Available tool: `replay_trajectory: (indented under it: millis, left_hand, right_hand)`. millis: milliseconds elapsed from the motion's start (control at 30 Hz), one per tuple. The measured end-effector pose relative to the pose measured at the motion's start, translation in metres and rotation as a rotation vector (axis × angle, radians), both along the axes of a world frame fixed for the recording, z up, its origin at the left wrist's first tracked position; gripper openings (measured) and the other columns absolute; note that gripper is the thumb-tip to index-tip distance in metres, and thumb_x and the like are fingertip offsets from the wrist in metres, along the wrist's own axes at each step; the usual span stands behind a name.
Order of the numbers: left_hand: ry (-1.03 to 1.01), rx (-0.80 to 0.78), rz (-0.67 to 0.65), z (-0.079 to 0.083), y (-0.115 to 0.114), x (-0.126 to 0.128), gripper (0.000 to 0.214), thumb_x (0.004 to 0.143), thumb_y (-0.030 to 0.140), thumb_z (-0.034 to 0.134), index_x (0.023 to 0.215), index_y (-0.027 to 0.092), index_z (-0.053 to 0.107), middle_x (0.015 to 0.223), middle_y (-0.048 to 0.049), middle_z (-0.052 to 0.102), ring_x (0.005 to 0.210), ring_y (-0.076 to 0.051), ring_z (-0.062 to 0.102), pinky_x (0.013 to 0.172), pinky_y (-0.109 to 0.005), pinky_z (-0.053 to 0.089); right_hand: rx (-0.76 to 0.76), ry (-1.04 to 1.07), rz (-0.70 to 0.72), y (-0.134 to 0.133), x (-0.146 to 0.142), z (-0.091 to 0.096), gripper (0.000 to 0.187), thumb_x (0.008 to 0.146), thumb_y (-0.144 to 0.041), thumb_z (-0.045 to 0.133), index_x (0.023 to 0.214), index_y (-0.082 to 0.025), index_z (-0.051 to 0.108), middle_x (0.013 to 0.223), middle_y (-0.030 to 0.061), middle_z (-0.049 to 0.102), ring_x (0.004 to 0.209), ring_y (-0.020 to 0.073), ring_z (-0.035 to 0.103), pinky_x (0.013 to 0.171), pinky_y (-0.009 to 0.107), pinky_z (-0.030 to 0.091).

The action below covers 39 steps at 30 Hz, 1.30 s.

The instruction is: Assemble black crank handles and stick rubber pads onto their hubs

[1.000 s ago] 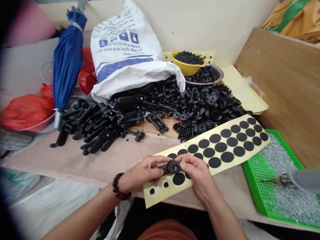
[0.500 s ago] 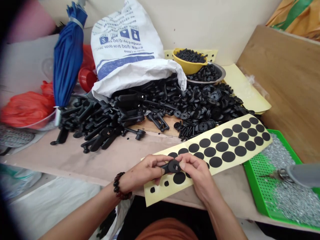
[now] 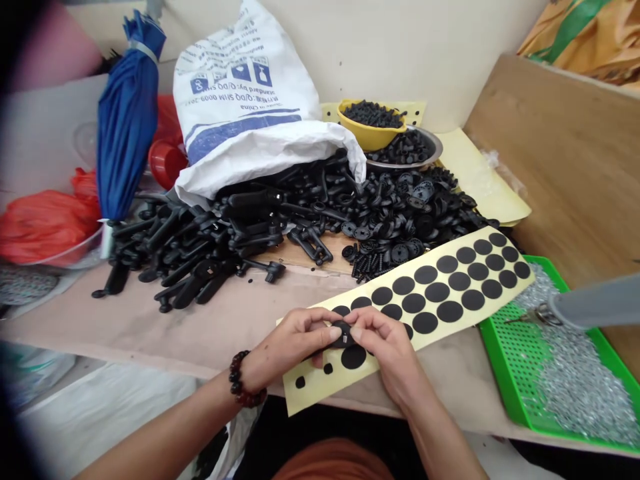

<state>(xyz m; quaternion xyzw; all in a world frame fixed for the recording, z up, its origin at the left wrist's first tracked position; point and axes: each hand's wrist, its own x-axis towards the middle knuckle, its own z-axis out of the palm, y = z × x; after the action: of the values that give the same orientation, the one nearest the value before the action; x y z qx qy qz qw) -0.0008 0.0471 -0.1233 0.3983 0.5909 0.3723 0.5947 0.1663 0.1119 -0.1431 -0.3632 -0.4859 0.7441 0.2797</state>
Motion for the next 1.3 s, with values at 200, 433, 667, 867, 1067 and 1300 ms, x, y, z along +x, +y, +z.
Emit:
replay_trajectory:
  millis: [200, 433, 667, 867, 1067, 1300]
  left_hand:
    - [0.006, 0.075, 0.142, 0.003, -0.005, 0.008, 0.031, 0.076, 0.029, 0.061, 0.101, 0.01, 0.063, 0.06, 0.0029, 0.049, 0.053, -0.01, 0.048, 0.051, -0.02, 0.045]
    - [0.064, 0.155, 0.185, -0.003, -0.007, 0.011, 0.031, 0.079, 0.036, 0.061, 0.1, 0.015, 0.066, 0.063, 0.003, 0.047, 0.057, -0.01, 0.043, 0.05, -0.019, 0.04]
    - [0.235, 0.201, 0.16, 0.0, -0.008, 0.009, 0.023, 0.08, 0.034, 0.06, 0.088, 0.016, 0.07, 0.057, 0.0036, 0.043, 0.054, -0.009, 0.039, 0.049, -0.018, 0.038]
    - [0.295, 0.203, 0.183, -0.001, -0.014, 0.007, 0.025, 0.079, 0.034, 0.059, 0.093, 0.015, 0.07, 0.058, 0.0022, 0.048, 0.054, -0.01, 0.045, 0.048, -0.019, 0.039]
    - [0.169, 0.142, 0.236, 0.004, -0.019, 0.006, 0.028, 0.076, 0.036, 0.06, 0.09, 0.013, 0.066, 0.056, 0.0025, 0.051, 0.048, -0.01, 0.05, 0.045, -0.019, 0.04]
    - [-0.095, 0.054, 0.299, 0.012, -0.025, 0.007, 0.032, 0.076, 0.042, 0.062, 0.09, 0.013, 0.06, 0.064, -0.0004, 0.06, 0.052, -0.012, 0.058, 0.05, -0.021, 0.047]
  right_hand:
    - [0.025, -0.011, -0.029, -0.002, -0.002, -0.001, 0.018, 0.071, -0.028, 0.07, 0.06, -0.018, 0.061, 0.091, 0.0032, 0.063, 0.081, 0.0173, 0.053, 0.073, 0.027, 0.039]
    - [0.106, -0.036, -0.028, -0.003, -0.005, 0.006, 0.018, 0.071, -0.029, 0.069, 0.061, -0.017, 0.061, 0.091, 0.0033, 0.062, 0.082, 0.0166, 0.053, 0.072, 0.025, 0.041]
    - [0.114, -0.064, 0.005, -0.005, -0.005, 0.011, 0.017, 0.07, -0.032, 0.073, 0.063, -0.017, 0.067, 0.088, 0.0037, 0.063, 0.079, 0.0154, 0.055, 0.069, 0.024, 0.043]
    - [-0.048, 0.014, 0.055, -0.01, 0.002, 0.008, 0.023, 0.076, -0.04, 0.069, 0.083, -0.019, 0.076, 0.102, 0.0071, 0.065, 0.087, 0.0171, 0.059, 0.08, 0.028, 0.048]
    - [-0.067, 0.054, 0.043, -0.014, 0.005, 0.012, 0.028, 0.076, -0.042, 0.069, 0.08, -0.016, 0.076, 0.094, 0.0089, 0.069, 0.082, 0.0184, 0.062, 0.08, 0.031, 0.049]
    - [0.203, -0.029, 0.062, -0.028, -0.003, 0.009, 0.027, 0.084, -0.037, 0.061, 0.103, -0.019, 0.062, 0.092, 0.0055, 0.067, 0.084, 0.0174, 0.063, 0.077, 0.029, 0.051]
